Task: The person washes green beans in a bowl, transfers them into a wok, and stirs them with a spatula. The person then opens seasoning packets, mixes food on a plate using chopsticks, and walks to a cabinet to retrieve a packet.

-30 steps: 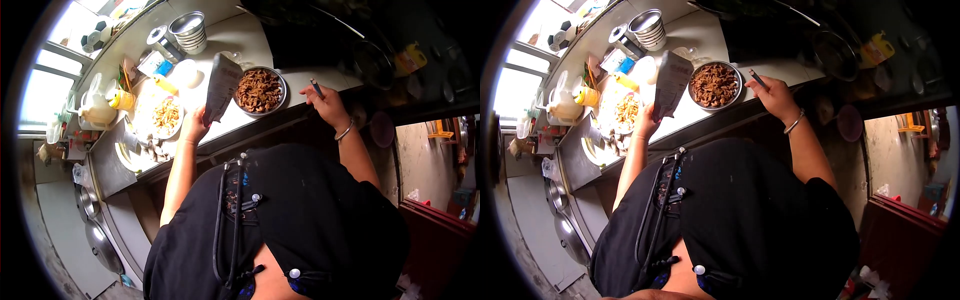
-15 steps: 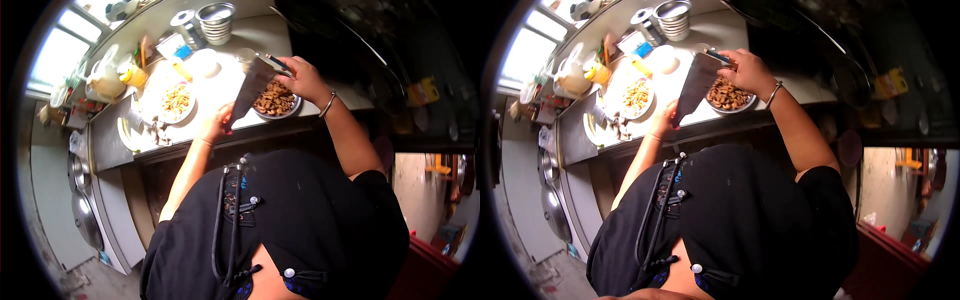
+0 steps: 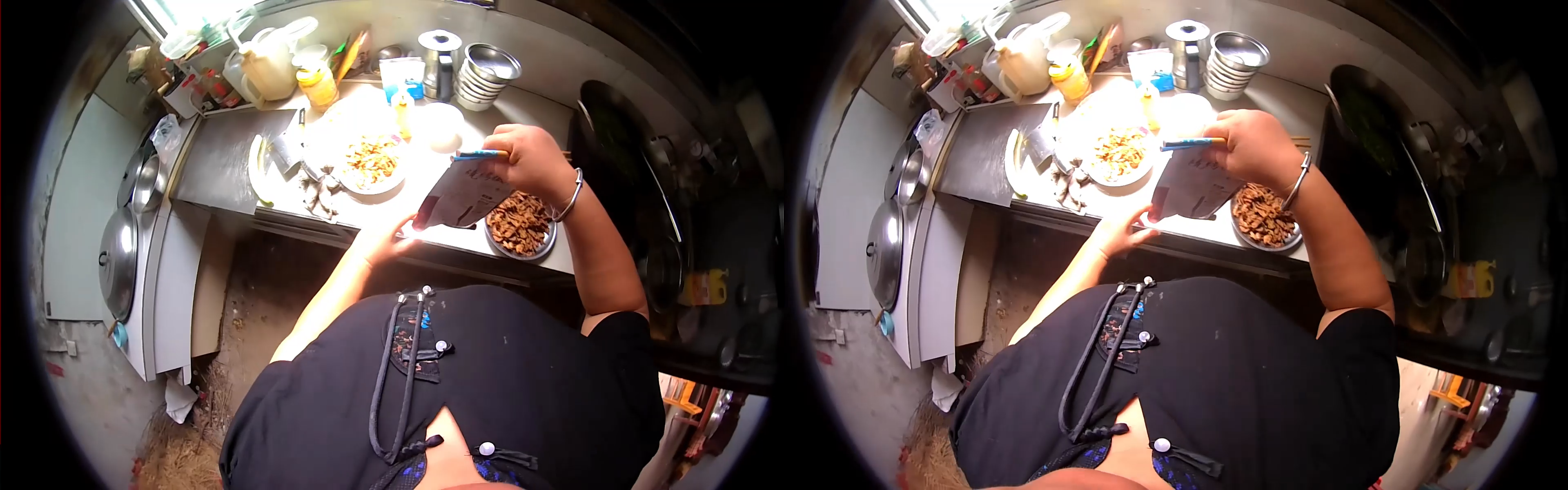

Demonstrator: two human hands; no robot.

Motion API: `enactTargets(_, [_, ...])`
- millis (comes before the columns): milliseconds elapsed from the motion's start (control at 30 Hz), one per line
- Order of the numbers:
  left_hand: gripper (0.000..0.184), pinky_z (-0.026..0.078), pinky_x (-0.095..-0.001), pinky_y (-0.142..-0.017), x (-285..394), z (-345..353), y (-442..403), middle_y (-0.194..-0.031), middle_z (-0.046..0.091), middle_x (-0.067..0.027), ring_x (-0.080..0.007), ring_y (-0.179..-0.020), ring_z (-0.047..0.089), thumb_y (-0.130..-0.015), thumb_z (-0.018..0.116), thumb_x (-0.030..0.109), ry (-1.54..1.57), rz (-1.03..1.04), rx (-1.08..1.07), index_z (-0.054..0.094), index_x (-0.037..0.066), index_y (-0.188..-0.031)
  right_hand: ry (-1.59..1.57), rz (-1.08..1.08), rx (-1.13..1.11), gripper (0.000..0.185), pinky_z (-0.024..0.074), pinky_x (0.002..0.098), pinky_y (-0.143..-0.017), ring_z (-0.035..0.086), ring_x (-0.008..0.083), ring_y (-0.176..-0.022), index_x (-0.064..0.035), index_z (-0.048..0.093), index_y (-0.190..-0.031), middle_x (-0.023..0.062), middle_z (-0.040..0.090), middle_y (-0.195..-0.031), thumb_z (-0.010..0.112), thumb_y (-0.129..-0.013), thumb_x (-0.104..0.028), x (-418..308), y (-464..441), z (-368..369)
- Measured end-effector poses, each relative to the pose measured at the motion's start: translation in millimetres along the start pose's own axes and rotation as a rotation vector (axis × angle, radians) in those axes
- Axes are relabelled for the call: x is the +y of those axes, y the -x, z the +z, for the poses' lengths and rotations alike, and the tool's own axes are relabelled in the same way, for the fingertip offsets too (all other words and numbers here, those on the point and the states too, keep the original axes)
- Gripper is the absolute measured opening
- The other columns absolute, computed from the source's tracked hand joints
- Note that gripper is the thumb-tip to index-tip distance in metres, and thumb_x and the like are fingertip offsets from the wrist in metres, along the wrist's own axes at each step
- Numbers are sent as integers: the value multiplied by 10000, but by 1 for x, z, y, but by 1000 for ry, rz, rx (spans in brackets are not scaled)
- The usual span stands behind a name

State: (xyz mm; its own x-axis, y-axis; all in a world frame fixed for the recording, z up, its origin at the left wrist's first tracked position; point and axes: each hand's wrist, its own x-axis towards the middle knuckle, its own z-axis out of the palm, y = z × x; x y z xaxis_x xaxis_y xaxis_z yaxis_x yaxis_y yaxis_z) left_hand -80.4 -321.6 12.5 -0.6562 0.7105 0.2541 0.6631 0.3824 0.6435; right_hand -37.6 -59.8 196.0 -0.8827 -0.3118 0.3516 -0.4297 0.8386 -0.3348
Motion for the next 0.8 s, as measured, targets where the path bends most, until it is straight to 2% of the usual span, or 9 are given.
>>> enactTargets(67, [475,499,-295,-643,-23,-23,23,-849,642,-90,-176,-628,587,-738,684,149,23,-60,-16,536,116,-1188,150,47,-98,167,477,354,-662,591,273,-743,-115,664,-853,82,612,-790,659,-687,-128,-1,-29,1])
enactTargets(133, [401,504,-282,-699,-48,-46,53,-904,659,-104,-171,-715,626,-759,685,198,30,-359,-115,584,104,-1136,170,174,-101,159,479,355,-675,596,275,-752,-113,661,-853,91,622,-790,661,-703,-165,-5,-56,2])
enactTargets(267, [276,496,-301,-780,-110,-77,137,-955,655,-110,-214,-879,638,-785,639,211,34,-510,42,640,94,-1035,94,434,-117,176,473,330,-637,589,246,-657,-59,658,-861,133,632,-755,644,-754,-198,-5,-116,-1])
enactTargets(400, [269,489,-298,-793,-135,-91,218,-969,655,-115,-207,-888,637,-797,626,175,32,-729,155,633,67,-1043,-127,429,96,207,423,270,-556,509,123,-558,-22,633,-784,37,583,-622,670,-743,-222,41,-176,12])
enactTargets(467, [278,487,-294,-791,-127,-92,240,-970,657,-116,-196,-886,637,-801,627,181,105,-919,181,629,56,-1050,-277,477,146,221,406,254,-538,487,99,-557,-29,622,-754,-3,554,-612,684,-736,-240,61,-206,24])
enactTargets(533, [294,487,-290,-773,-117,-89,252,-956,659,-124,-179,-863,633,-798,637,188,157,-1062,175,626,59,-1062,-298,461,194,219,418,257,-577,502,103,-593,-39,623,-738,4,566,-637,693,-724,-247,67,-233,35])
enactTargets(633, [313,485,-284,-757,-119,-76,266,-938,660,-119,-169,-836,624,-794,641,173,242,-1189,178,615,50,-1080,-260,487,203,252,364,237,-517,445,71,-576,-66,625,-810,-23,505,-652,693,-722,-293,66,-269,58])
enactTargets(667, [326,483,-279,-748,-117,-74,269,-930,659,-116,-163,-823,617,-794,643,170,282,-1204,192,607,44,-1092,-433,382,233,251,353,240,-498,425,66,-562,-69,625,-803,-23,489,-632,692,-721,-297,63,-263,62])
enactTargets(800, [364,477,-273,-722,-113,-70,284,-896,650,-108,-145,-786,595,-799,647,174,347,-1281,255,583,35,-1129,-8,424,107,295,438,272,-592,547,149,-619,-60,639,-850,52,596,-693,675,-727,-326,126,-334,109])
